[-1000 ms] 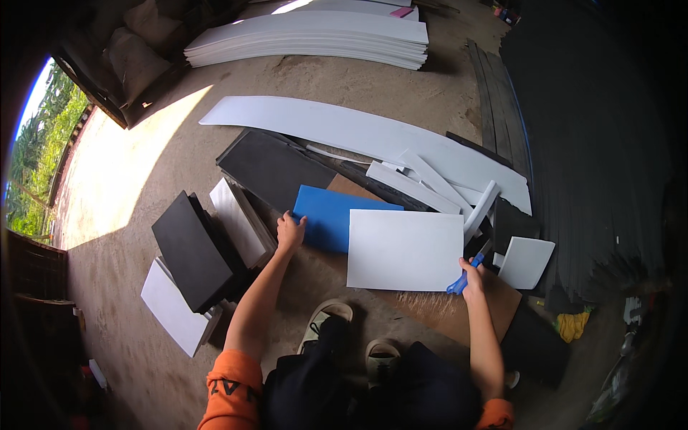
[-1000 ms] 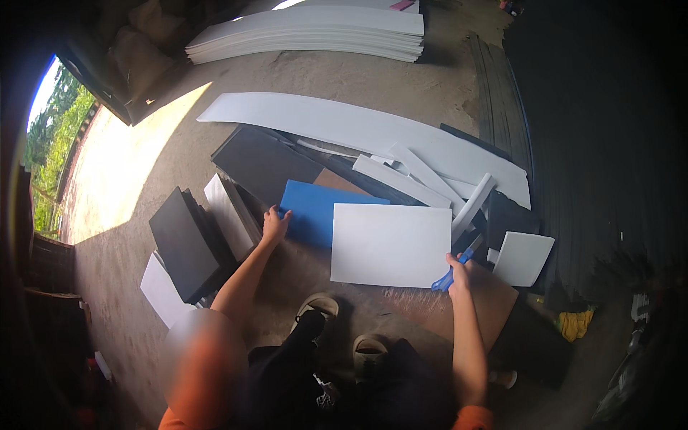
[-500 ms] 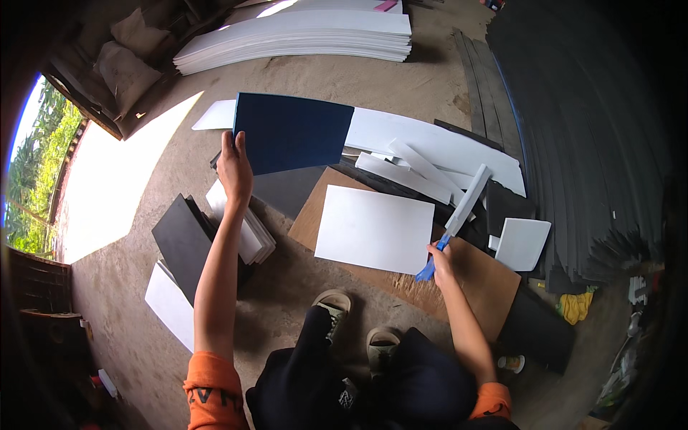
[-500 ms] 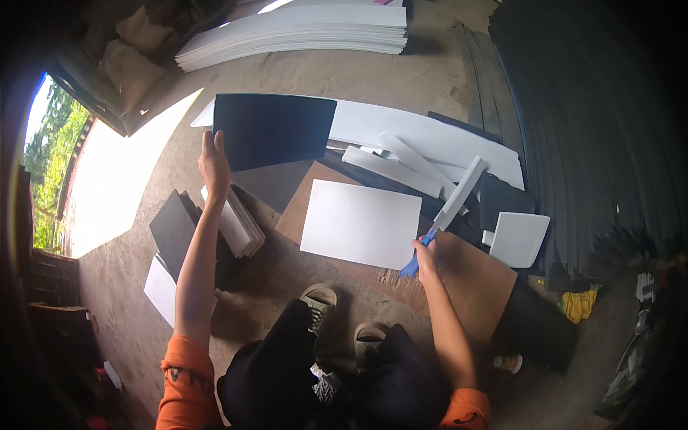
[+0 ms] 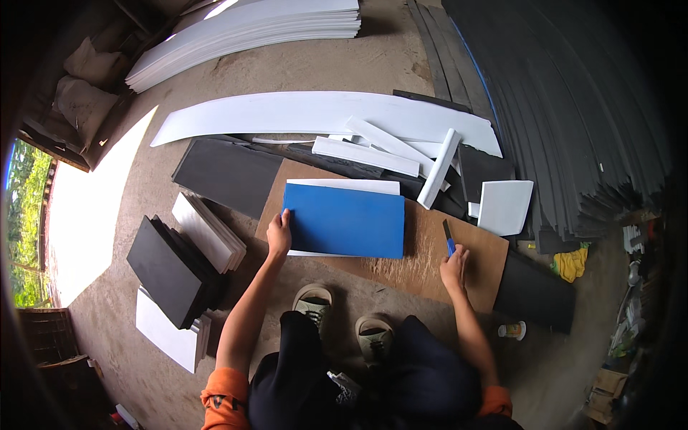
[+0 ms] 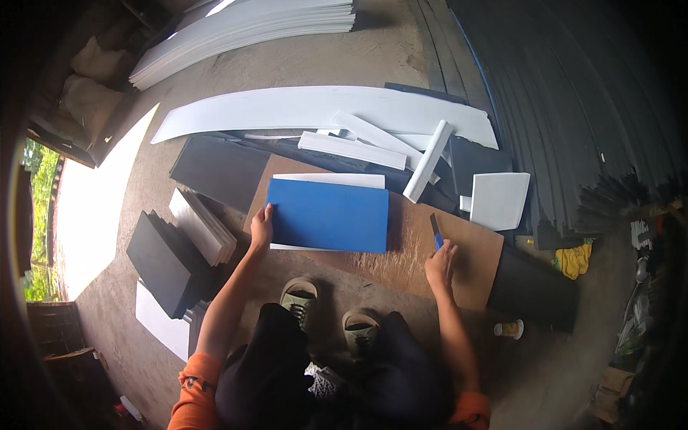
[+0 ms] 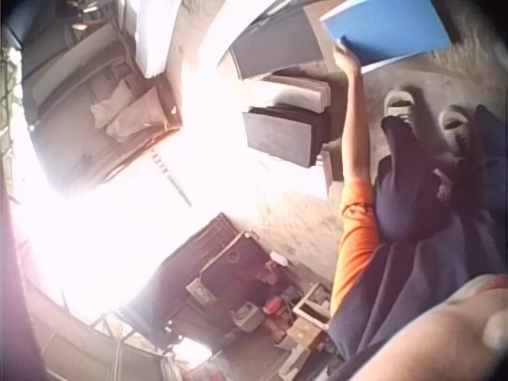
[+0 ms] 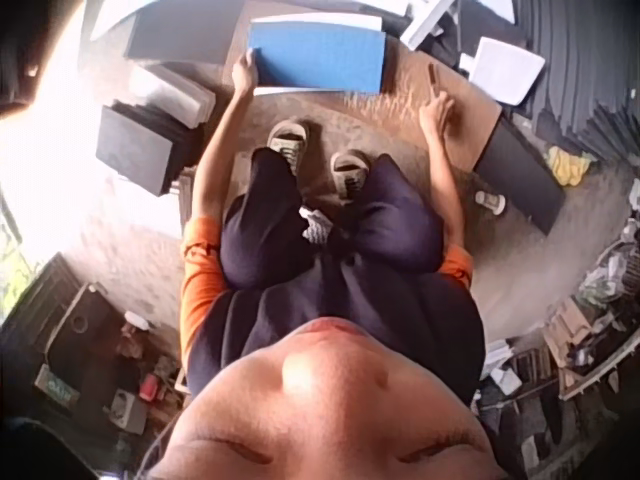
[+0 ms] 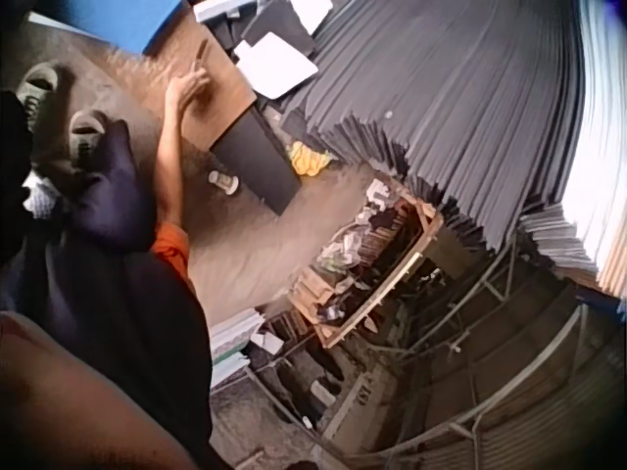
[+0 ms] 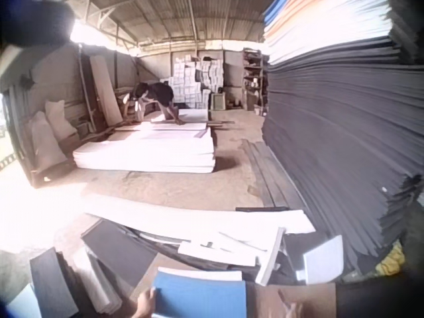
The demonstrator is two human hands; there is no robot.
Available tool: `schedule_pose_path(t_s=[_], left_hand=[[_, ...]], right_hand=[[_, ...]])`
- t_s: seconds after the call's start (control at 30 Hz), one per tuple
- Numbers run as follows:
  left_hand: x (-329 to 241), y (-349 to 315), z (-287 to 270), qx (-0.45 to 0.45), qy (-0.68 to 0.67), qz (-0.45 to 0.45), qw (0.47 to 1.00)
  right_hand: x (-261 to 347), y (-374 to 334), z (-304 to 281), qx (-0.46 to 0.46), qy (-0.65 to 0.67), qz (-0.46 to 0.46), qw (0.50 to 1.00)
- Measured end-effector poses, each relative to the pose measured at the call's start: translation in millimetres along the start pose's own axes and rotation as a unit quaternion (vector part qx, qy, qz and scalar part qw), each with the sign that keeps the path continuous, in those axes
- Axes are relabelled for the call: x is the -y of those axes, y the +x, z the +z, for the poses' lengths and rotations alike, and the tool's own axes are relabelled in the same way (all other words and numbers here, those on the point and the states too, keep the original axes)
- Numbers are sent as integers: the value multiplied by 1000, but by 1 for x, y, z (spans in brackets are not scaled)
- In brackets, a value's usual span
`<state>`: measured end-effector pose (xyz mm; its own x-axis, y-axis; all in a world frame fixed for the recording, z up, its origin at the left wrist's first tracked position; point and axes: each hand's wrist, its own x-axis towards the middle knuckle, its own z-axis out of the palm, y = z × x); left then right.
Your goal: The person sits on the floor and uses a blue utility knife to cut white foam sheets, using a blue rectangular template to guide the cuts. They repeatedly align the template, score the foam, and break off the cut pieces, stacking the finished pieces nearby.
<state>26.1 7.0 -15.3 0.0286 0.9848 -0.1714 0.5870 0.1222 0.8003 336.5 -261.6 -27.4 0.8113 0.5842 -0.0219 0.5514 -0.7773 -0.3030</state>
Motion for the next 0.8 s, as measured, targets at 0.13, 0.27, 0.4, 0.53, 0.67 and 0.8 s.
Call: schedule_pose_path(t_s=[0.13, 0.27, 0.4, 0.53, 0.67, 0.8], left_hand=[[-3, -15, -4, 3, 21, 7, 1000], [12, -21, -16, -35, 182, 206, 961], [18, -20, -30, 70, 79, 141, 984], [18, -15, -38, 61, 107, 168, 978], [17, -11, -42, 78, 88, 172, 978], [18, -15, -40, 65, 70, 156, 983]], right_hand=[[41, -6, -22, -30, -3, -93, 995], [77, -7, -5, 24, 166, -185, 968], [104, -13, 9, 125, 286, -109, 944], [108, -16, 18, 113, 280, -124, 945], [113, -3, 13, 128, 274, -114, 946], [111, -2, 15, 132, 267, -108, 949]])
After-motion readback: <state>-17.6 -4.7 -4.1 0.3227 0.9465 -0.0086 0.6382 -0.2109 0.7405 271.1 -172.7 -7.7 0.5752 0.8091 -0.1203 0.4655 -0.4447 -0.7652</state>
